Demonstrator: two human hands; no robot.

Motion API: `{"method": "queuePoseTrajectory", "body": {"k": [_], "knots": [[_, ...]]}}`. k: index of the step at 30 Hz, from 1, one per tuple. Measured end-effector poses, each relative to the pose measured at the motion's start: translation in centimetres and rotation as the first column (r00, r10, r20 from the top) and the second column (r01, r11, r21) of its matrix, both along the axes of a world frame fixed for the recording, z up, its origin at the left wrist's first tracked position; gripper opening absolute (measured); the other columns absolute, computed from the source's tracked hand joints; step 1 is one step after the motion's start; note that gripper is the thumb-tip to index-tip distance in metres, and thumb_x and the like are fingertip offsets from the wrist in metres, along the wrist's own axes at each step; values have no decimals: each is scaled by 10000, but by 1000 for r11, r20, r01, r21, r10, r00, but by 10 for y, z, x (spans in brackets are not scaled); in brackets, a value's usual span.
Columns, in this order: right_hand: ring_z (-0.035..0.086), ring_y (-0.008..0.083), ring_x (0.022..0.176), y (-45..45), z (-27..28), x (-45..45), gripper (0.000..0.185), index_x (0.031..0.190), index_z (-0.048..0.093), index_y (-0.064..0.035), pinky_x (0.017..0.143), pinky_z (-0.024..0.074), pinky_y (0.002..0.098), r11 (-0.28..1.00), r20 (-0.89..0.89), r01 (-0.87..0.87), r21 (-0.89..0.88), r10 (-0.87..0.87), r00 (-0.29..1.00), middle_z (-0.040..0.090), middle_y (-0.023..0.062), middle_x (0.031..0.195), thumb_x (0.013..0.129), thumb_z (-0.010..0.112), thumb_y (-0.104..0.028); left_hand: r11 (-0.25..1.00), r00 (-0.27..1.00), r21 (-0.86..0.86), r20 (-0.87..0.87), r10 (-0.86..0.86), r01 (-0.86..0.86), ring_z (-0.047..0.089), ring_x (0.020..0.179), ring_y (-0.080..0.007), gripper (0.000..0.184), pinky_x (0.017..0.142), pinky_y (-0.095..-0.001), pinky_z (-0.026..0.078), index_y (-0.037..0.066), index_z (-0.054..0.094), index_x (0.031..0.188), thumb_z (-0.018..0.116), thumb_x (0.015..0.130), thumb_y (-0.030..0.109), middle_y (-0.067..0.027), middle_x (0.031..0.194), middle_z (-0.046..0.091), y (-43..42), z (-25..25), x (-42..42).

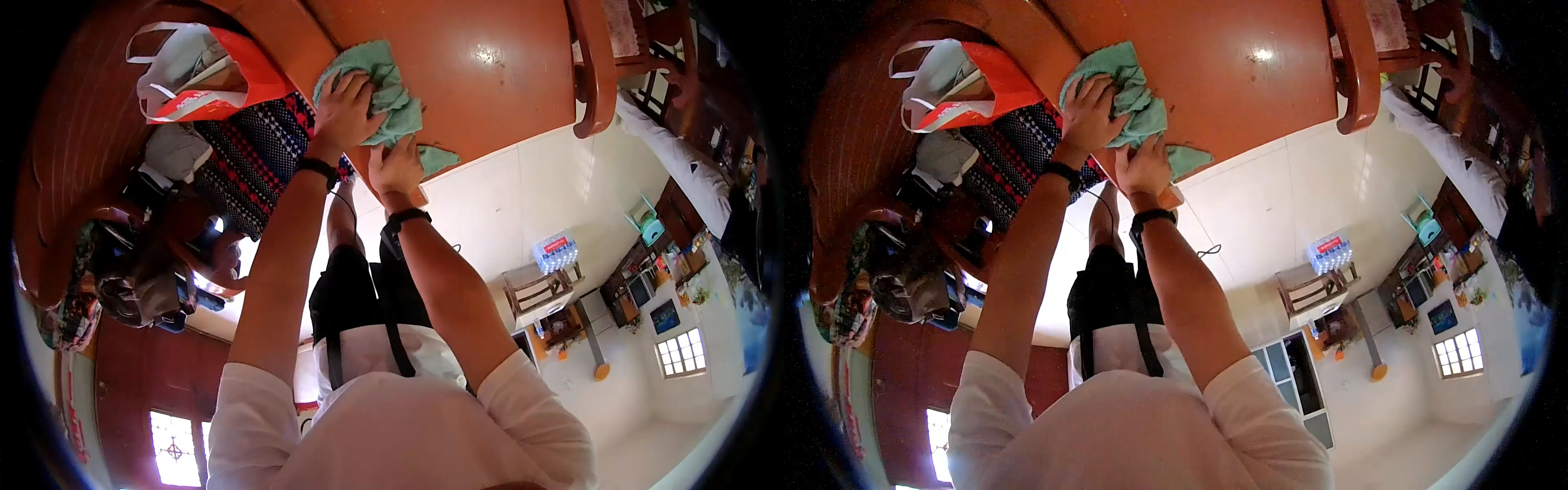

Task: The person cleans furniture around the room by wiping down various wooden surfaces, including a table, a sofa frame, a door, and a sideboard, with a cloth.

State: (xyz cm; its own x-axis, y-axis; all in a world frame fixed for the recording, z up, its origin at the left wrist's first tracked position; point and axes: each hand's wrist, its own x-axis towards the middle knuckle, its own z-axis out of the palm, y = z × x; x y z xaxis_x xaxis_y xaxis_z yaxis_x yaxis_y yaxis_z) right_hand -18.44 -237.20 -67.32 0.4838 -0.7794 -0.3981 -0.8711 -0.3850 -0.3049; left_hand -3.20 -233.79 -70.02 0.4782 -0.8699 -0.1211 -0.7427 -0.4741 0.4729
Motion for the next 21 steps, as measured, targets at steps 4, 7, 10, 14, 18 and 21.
{"method": "queuePoseTrajectory", "body": {"k": [4,7,10,14,18,21], "knots": [[619,441,930,3,-9,-4,627,1230,494,73,713,535,519,997,-12,-45,-67,44,999,591,293,1111,856,537,-428,990,993,-91,31,112,-109,412,1325,-222,513,1108,-497,259,54,657,1118,700,744,403,-68,1366,499,3,2,-4],[625,444,901,4,-7,-1,636,1238,488,81,718,534,525,996,34,-28,-84,31,999,604,291,1079,859,541,-428,982,985,-96,50,166,-160,340,1399,-230,556,1125,-511,238,113,637,1202,710,736,408,-60,1493,389,2,4,-4],[606,479,897,6,-3,1,510,1163,480,37,745,494,566,996,56,6,-94,-1,998,612,269,1023,868,536,-375,971,971,-52,23,237,-235,274,1434,-270,636,1139,-558,197,188,534,1364,699,797,426,-92,1559,273,2,6,-14],[607,498,929,4,15,7,606,1231,476,79,775,506,550,999,51,1,39,-3,999,607,325,1084,903,521,-429,852,869,180,29,495,-491,119,1477,-363,767,1092,-670,187,237,302,1511,578,874,563,-185,1606,62,-3,30,-49],[606,453,1004,-17,-12,-25,523,1196,556,44,840,494,488,908,334,-24,419,-129,934,618,281,1136,918,564,-398,814,799,166,-161,579,-556,42,1488,-375,789,1021,-768,169,162,201,1543,493,931,566,-206,1610,-20,15,19,-109],[622,224,1003,-69,2,-78,360,1220,587,1,836,508,374,586,298,-76,807,-293,908,652,104,1126,904,591,-172,833,805,264,-238,544,-485,36,1489,-378,747,1002,-791,150,96,267,1509,492,939,524,-220,1606,-24,30,42,-147]]}}
